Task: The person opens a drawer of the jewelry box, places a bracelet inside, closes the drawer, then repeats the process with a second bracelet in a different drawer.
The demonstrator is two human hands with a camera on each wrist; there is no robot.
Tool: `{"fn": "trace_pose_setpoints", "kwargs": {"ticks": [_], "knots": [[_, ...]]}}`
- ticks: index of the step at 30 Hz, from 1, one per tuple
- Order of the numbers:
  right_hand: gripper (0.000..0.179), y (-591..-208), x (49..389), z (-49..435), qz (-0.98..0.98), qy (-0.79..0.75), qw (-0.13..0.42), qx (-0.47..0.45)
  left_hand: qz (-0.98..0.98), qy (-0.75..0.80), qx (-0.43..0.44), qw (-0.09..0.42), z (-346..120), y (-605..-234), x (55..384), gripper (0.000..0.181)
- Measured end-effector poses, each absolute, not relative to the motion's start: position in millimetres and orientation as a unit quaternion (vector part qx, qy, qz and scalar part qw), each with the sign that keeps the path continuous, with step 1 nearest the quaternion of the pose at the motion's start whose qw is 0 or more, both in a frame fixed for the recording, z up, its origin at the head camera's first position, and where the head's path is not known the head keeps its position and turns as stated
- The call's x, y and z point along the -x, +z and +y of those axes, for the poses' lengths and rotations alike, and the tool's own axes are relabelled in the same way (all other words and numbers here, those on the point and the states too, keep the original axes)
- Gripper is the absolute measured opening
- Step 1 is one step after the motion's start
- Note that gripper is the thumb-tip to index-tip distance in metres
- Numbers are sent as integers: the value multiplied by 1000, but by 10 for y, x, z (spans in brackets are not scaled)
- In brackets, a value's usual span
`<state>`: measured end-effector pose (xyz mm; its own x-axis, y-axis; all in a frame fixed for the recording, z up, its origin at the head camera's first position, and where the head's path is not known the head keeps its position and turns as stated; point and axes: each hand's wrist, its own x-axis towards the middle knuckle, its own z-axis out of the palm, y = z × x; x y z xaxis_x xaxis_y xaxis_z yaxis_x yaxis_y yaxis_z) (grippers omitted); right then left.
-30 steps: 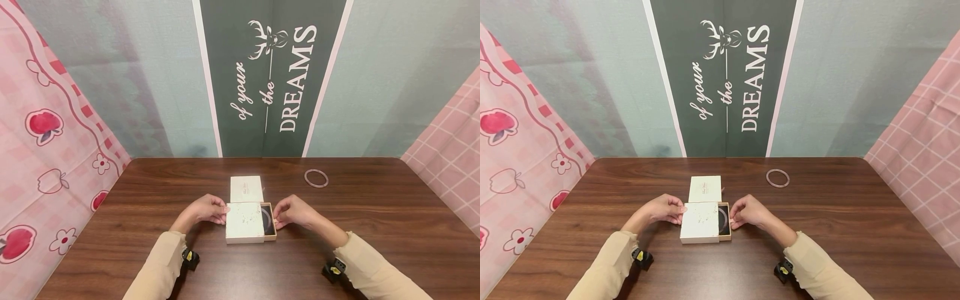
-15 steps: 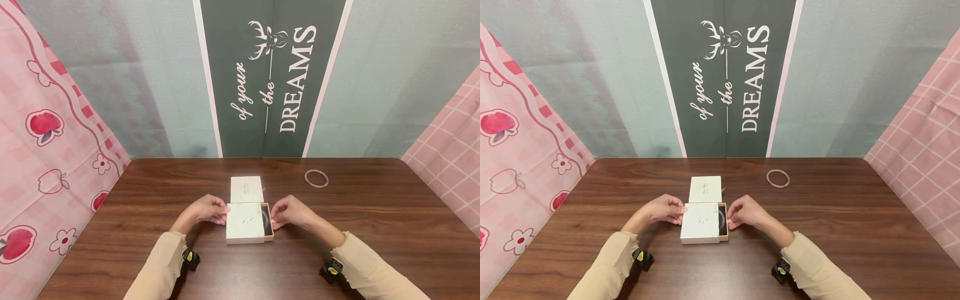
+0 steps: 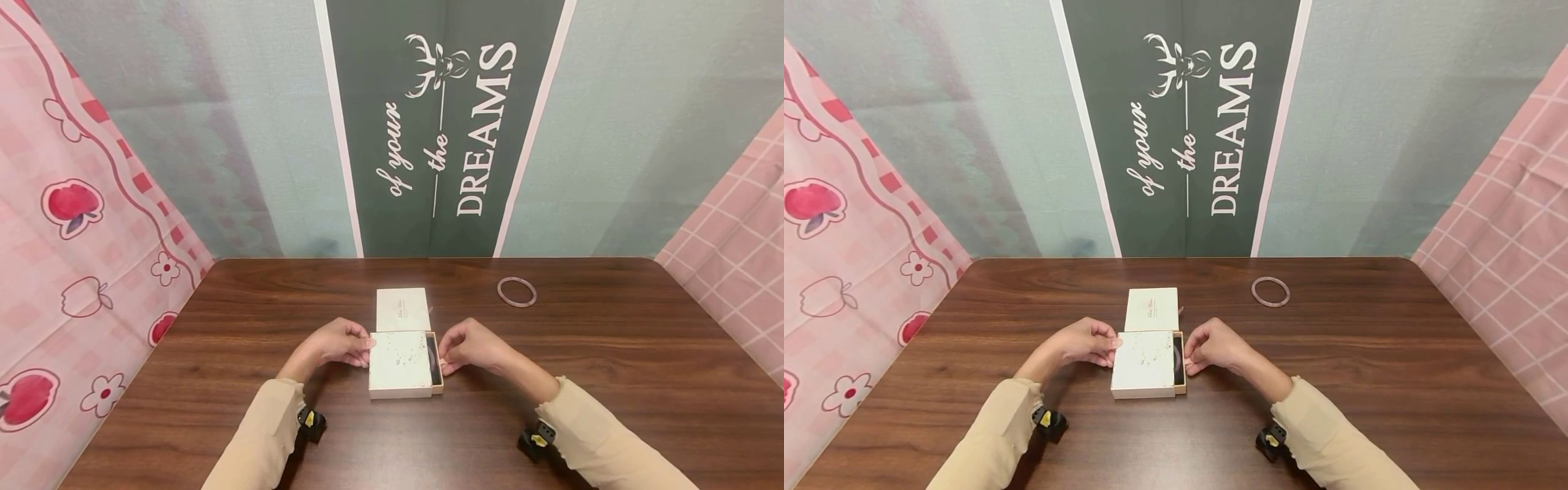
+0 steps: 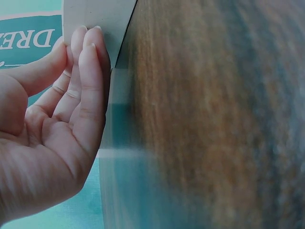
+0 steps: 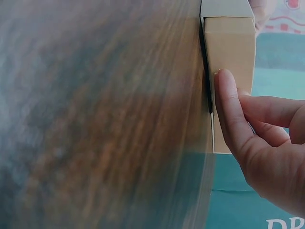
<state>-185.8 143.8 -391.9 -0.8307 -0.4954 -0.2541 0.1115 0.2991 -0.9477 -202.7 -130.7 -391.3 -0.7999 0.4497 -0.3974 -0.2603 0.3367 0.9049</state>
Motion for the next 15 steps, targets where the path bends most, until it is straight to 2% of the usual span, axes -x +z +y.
{"fn": "trace_pose_setpoints", "kwargs": {"ticks": [15], "knots": [[9,-3885,1858,1395,771,-567,260,125,759,570,-57,310,-1301,-3903,2024,12]]}}
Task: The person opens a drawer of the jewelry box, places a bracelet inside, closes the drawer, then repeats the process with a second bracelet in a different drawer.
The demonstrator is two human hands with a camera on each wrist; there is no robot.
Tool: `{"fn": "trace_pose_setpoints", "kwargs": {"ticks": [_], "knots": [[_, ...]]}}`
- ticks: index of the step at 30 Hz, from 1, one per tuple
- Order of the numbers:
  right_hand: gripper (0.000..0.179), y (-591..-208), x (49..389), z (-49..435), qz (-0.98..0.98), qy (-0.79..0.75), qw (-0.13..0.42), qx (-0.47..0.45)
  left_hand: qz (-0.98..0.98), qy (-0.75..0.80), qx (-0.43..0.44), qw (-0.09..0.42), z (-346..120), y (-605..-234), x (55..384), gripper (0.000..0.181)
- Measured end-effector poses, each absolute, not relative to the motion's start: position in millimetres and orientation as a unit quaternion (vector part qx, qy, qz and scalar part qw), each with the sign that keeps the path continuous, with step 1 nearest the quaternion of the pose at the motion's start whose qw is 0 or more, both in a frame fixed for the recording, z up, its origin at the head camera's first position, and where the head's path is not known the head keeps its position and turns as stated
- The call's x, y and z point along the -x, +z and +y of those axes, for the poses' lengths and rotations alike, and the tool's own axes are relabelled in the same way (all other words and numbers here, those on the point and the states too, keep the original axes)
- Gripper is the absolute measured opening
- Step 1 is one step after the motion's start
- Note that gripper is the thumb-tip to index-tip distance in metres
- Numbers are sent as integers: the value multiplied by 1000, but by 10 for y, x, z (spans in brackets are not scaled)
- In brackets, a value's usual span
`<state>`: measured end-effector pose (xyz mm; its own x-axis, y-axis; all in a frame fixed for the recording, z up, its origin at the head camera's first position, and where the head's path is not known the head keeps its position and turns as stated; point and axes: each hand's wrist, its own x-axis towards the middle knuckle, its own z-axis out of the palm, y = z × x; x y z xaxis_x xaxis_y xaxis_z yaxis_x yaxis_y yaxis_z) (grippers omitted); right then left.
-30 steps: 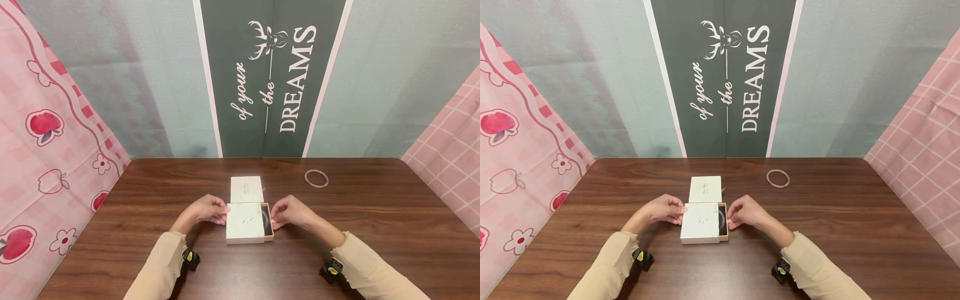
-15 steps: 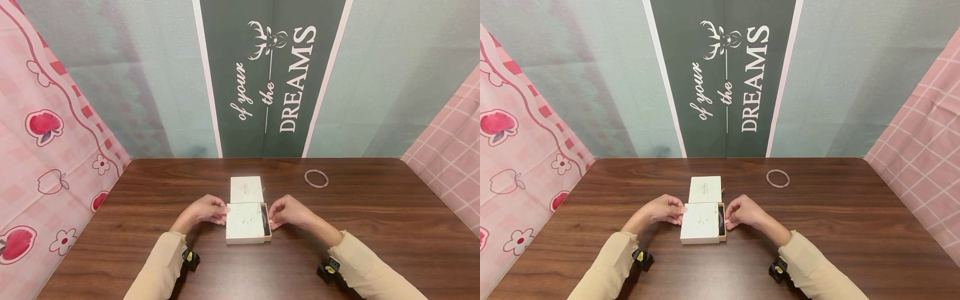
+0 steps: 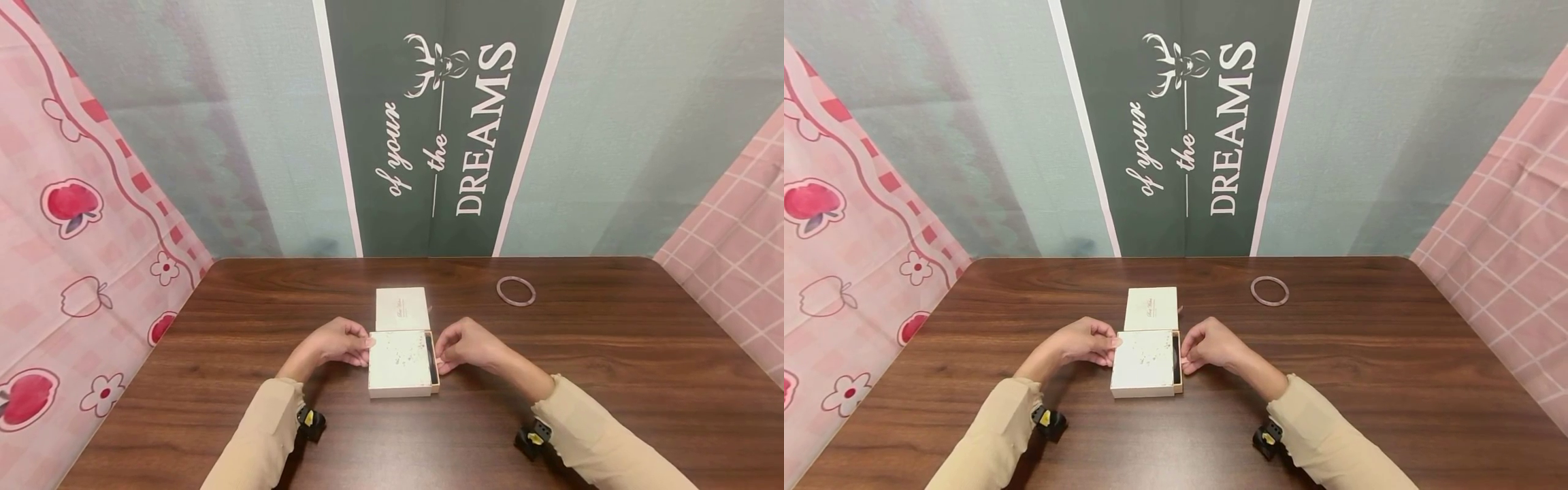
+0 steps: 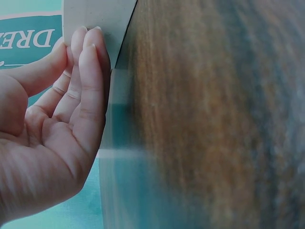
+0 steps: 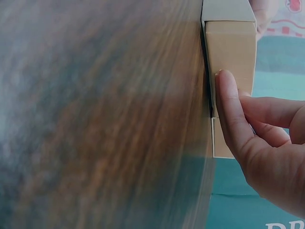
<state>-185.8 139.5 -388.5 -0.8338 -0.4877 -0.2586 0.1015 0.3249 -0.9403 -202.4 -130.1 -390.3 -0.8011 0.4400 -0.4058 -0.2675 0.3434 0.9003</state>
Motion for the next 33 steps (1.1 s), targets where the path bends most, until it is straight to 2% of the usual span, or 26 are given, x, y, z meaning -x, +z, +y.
{"fn": "trace_pose_setpoints", "kwargs": {"ticks": [33], "knots": [[7,-3880,1861,1281,765,-570,268,133,756,571,-70,313,-1320,-3916,2026,13]]}}
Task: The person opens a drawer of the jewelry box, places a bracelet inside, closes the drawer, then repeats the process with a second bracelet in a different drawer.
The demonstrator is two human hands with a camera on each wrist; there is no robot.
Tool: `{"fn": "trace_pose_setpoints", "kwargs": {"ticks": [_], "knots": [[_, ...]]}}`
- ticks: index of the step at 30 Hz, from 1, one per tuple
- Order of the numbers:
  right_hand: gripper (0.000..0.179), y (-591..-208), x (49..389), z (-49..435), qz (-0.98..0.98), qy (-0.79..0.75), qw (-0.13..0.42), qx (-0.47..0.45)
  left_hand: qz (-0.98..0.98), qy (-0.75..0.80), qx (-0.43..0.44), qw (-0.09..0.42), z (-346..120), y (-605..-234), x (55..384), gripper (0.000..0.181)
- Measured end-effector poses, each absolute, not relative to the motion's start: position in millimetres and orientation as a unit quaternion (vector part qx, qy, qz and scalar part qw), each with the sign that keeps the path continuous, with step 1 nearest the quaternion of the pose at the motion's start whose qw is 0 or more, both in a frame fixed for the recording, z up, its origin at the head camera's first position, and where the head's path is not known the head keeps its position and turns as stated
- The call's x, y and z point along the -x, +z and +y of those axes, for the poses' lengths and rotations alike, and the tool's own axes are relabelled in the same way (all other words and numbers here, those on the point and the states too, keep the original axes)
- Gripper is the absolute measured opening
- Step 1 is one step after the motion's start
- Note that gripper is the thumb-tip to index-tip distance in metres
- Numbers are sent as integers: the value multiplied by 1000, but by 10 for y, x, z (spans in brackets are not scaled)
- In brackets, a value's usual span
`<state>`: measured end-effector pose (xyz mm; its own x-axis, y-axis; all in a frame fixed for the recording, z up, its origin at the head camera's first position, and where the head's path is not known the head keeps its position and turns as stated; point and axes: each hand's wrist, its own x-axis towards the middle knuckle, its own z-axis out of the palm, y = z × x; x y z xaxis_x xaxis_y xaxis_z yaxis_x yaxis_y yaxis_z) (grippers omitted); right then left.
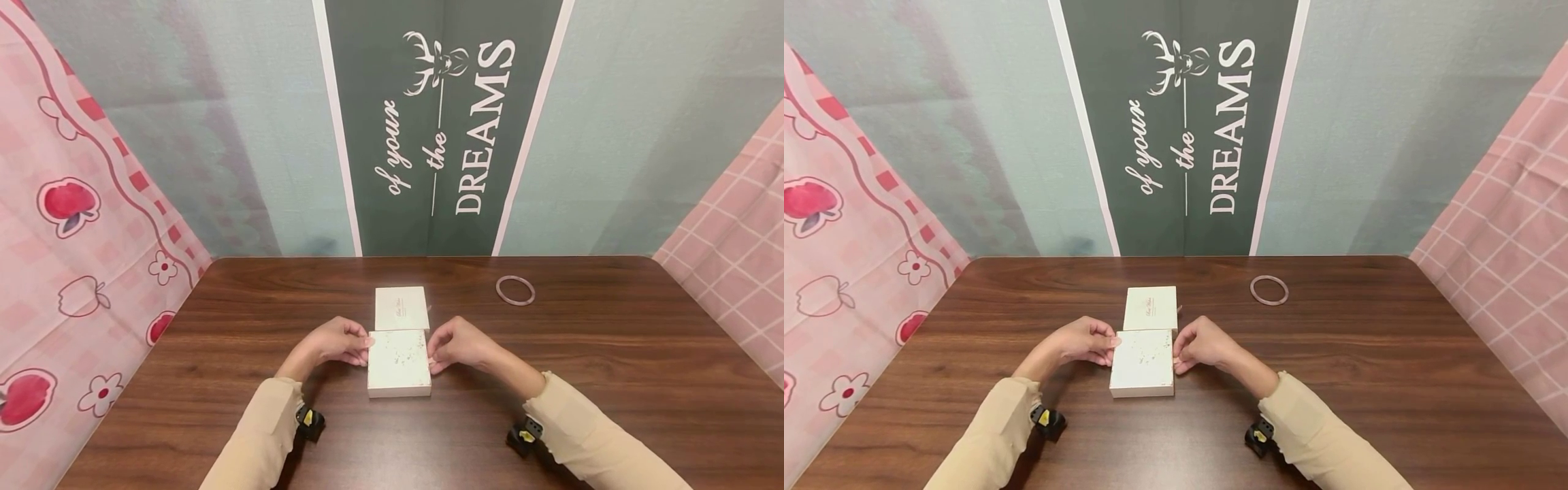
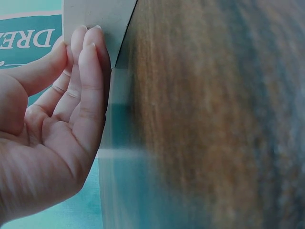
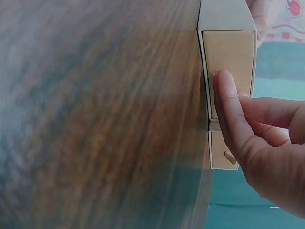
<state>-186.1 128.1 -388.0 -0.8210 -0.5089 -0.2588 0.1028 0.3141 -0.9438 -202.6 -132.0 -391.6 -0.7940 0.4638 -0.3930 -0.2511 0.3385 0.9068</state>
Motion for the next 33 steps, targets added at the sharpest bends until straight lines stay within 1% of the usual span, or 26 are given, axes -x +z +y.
{"fn": "trace_pose_setpoints", "kwargs": {"ticks": [14,33], "knots": [[8,-3883,1865,1284,766,-568,268,135,761,565,-63,312,-1308,-3899,2017,14],[8,-3884,1860,1292,758,-573,283,131,765,561,-61,312,-1304,-3889,2023,13]]}}
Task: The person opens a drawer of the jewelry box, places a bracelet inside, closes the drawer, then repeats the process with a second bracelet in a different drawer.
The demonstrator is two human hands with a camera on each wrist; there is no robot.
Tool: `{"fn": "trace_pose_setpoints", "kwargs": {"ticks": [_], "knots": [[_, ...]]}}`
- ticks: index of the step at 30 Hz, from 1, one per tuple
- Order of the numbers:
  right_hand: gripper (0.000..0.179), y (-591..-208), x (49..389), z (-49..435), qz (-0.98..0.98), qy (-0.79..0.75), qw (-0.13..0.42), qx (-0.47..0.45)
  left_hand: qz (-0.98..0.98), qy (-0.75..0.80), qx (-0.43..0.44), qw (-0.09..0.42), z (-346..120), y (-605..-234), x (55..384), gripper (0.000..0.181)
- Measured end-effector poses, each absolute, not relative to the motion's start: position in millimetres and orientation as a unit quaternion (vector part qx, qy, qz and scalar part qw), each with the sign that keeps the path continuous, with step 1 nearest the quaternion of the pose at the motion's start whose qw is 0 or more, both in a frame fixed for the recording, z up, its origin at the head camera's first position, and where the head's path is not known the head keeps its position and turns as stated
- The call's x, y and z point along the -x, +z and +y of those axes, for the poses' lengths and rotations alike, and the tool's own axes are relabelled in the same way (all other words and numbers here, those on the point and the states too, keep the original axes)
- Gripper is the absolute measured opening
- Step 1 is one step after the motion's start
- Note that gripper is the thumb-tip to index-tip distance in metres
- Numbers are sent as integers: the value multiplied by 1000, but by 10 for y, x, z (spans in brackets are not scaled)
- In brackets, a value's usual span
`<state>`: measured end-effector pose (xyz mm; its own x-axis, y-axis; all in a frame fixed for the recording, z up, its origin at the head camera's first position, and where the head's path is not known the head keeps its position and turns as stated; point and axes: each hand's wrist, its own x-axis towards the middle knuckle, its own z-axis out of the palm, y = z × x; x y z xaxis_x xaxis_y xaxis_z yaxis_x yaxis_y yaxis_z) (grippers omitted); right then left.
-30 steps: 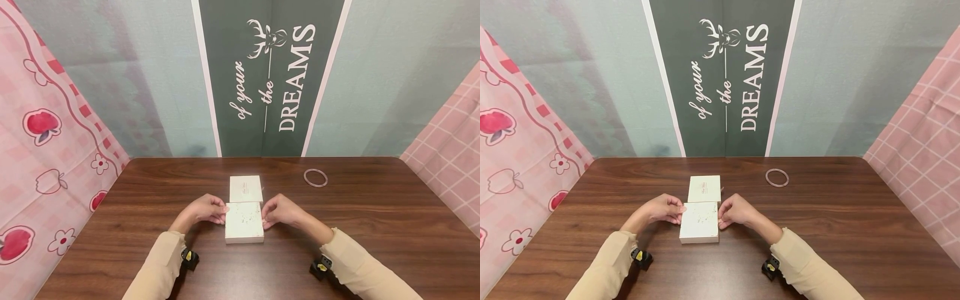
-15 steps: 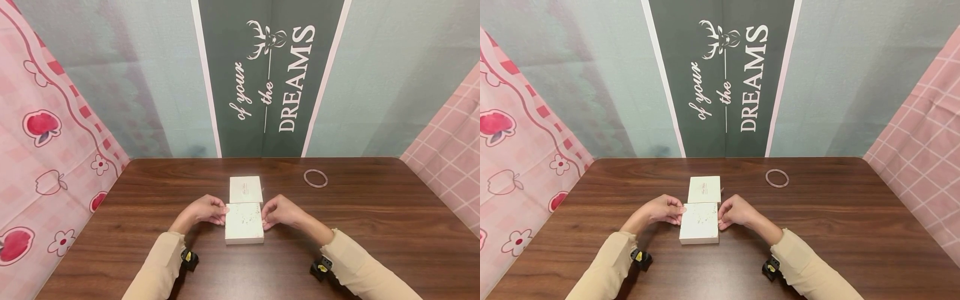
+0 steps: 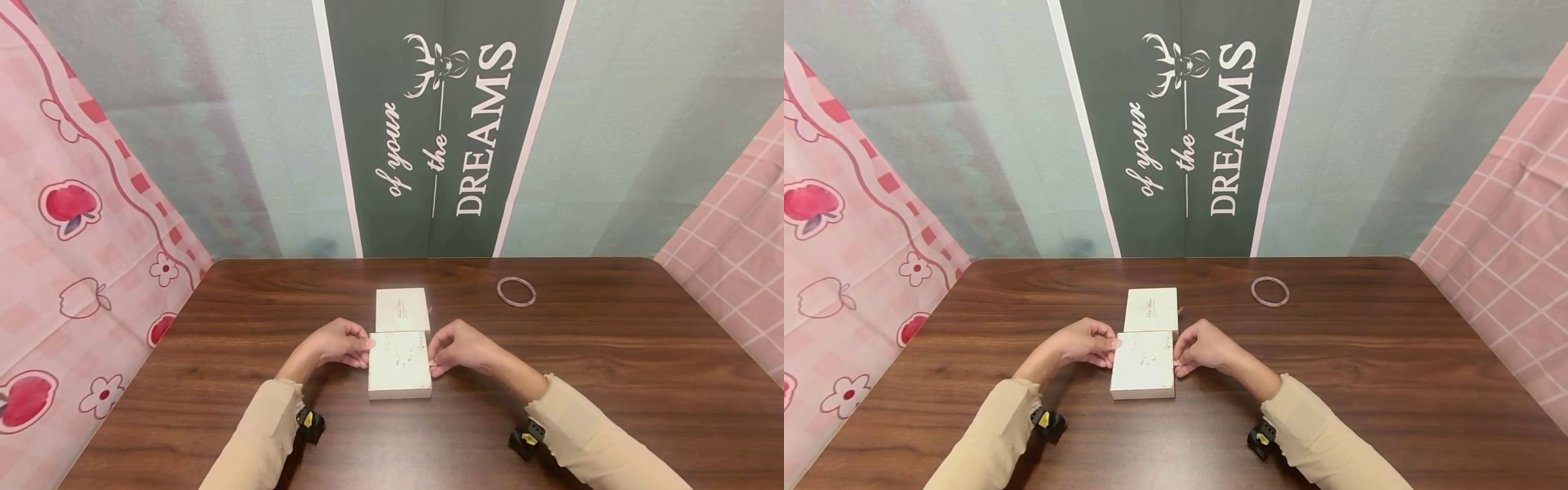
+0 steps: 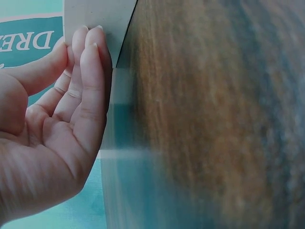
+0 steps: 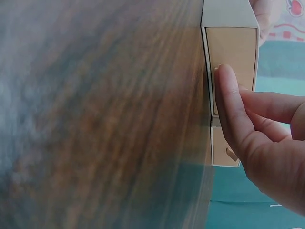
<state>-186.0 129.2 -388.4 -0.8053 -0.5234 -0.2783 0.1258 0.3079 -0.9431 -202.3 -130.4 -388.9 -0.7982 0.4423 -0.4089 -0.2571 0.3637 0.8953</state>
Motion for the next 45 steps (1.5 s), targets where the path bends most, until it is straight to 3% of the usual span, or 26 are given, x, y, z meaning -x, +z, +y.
{"fn": "trace_pose_setpoints", "kwargs": {"ticks": [45], "knots": [[9,-3897,1869,1330,733,-591,305,141,818,491,-78,288,-1252,-3810,2028,17]]}}
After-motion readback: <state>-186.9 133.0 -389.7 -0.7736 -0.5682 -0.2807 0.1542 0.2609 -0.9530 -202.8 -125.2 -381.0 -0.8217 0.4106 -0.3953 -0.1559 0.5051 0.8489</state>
